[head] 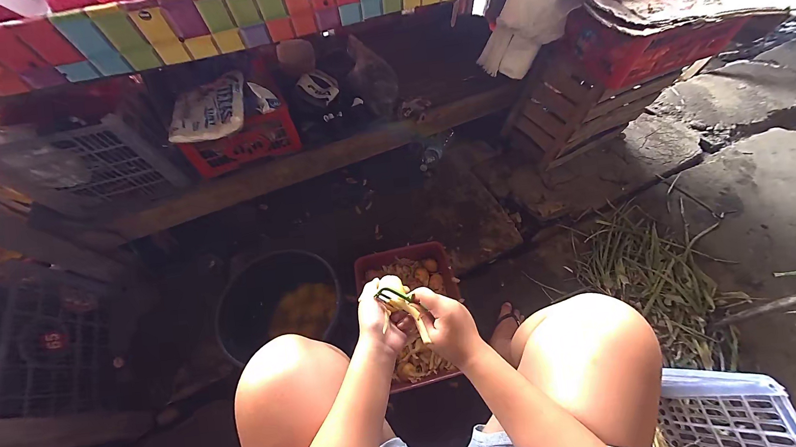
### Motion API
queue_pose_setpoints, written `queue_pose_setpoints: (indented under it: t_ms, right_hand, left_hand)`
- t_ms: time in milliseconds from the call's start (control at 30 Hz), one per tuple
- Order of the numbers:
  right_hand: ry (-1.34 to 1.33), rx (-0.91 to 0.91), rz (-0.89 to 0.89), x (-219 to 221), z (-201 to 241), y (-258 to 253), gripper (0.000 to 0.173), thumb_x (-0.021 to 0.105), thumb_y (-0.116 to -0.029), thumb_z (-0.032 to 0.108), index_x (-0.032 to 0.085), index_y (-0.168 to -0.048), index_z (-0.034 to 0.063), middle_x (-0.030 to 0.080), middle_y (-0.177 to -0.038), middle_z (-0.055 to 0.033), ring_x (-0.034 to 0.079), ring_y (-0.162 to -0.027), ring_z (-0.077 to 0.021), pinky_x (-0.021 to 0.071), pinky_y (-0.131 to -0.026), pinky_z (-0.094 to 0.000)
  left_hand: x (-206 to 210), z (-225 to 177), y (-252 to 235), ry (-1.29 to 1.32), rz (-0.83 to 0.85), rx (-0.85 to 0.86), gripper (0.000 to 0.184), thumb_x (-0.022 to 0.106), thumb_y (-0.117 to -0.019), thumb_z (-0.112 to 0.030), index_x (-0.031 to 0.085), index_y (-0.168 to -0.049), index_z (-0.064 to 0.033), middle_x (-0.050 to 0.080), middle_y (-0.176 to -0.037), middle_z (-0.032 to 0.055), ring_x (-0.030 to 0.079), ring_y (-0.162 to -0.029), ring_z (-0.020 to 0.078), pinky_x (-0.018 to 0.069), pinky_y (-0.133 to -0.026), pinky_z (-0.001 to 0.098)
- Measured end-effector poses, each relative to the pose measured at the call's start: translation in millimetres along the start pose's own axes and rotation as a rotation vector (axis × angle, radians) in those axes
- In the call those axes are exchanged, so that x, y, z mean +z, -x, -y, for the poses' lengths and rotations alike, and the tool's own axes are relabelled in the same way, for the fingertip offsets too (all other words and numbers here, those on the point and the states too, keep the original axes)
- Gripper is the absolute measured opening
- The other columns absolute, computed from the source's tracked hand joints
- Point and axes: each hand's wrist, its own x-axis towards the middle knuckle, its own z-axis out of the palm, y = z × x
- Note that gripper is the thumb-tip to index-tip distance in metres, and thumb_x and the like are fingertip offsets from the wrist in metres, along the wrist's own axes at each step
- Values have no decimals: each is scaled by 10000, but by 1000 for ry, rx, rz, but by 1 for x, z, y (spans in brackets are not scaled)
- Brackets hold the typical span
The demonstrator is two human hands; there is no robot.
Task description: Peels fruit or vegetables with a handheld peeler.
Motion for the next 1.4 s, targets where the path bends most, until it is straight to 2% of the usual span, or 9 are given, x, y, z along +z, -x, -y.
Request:
queue_pose_setpoints:
  t_ms: [133, 267, 500, 600, 733, 833, 1033, 1233, 1400]
  right_hand:
    - [66, 48, -16, -6, -6, -4, 248, 530, -997, 131, 722, -1083, 0, 717, -855, -168, 714, -792, -330, 563, -707, -534]
    - [160, 175, 116, -15, -14, -11, 312, 484, -1044, 183, 715, -1170, 15, 736, -980, -192, 722, -939, -359, 549, -820, -556]
    - [0, 50, -89, -8, -15, -7, 258, 513, -1009, 151, 708, -1066, -8, 705, -846, -141, 693, -779, -272, 559, -708, -481]
    - [-50, -13, -32, -2, 1, 1, 225, 557, -1005, 127, 715, -1088, -10, 738, -901, -151, 734, -838, -293, 587, -752, -513]
    - [32, -84, -61, 0, 2, 3, 225, 561, -1008, 120, 731, -1063, -16, 746, -907, -167, 746, -839, -313, 595, -733, -499]
    - [61, -92, -92, -5, -7, 0, 221, 551, -1011, 121, 726, -1037, -11, 732, -867, -158, 736, -800, -303, 590, -703, -489]
    - [39, -13, -37, -5, -11, -1, 241, 532, -1022, 146, 718, -1058, -3, 719, -854, -156, 717, -795, -298, 572, -714, -488]
    - [1, 303, 124, -19, -22, -23, 305, 469, -1039, 194, 686, -1187, 37, 727, -1028, -145, 699, -987, -276, 535, -878, -512]
    - [-78, 198, -6, -18, -17, -14, 282, 525, -917, 58, 688, -1140, 4, 705, -912, -133, 669, -825, -235, 539, -752, -455]
  left_hand:
    - [-7, -13, 3, -2, 46, 17, 417, 280, -1091, -324, 513, -829, -97, 519, -555, 16, 413, -356, 55, 332, -328, 170]
    - [-5, -14, 13, -96, 127, 78, 411, 261, -1108, -290, 526, -874, -82, 587, -610, 33, 382, -352, 31, 285, -320, 152]
    - [-6, -9, 6, -20, 39, 94, 412, 230, -1120, -345, 506, -967, -82, 557, -653, 41, 417, -383, 62, 348, -345, 175]
    - [-1, 4, 1, 23, 59, 67, 468, 261, -1109, -313, 485, -751, -110, 450, -493, 3, 407, -345, 65, 342, -330, 183]
    - [-5, 5, 0, 56, 98, 23, 472, 291, -1096, -291, 464, -688, -129, 436, -479, -3, 385, -340, 57, 302, -324, 176]
    - [-6, -5, 4, -31, 44, 53, 398, 303, -1110, -303, 504, -825, -111, 458, -523, -2, 395, -356, 57, 325, -334, 169]
    - [-7, -5, 2, -82, 0, 66, 410, 265, -1126, -330, 498, -875, -103, 460, -534, -1, 391, -354, 50, 328, -333, 163]
    - [0, 21, 16, -334, 79, 59, 327, 265, -1143, -330, 487, -1099, -94, 542, -663, 30, 380, -401, 48, 296, -356, 171]
    - [-4, 5, 1, -196, -15, 100, 345, 293, -1116, -330, 509, -986, -94, 548, -656, 36, 384, -396, 58, 306, -359, 179]
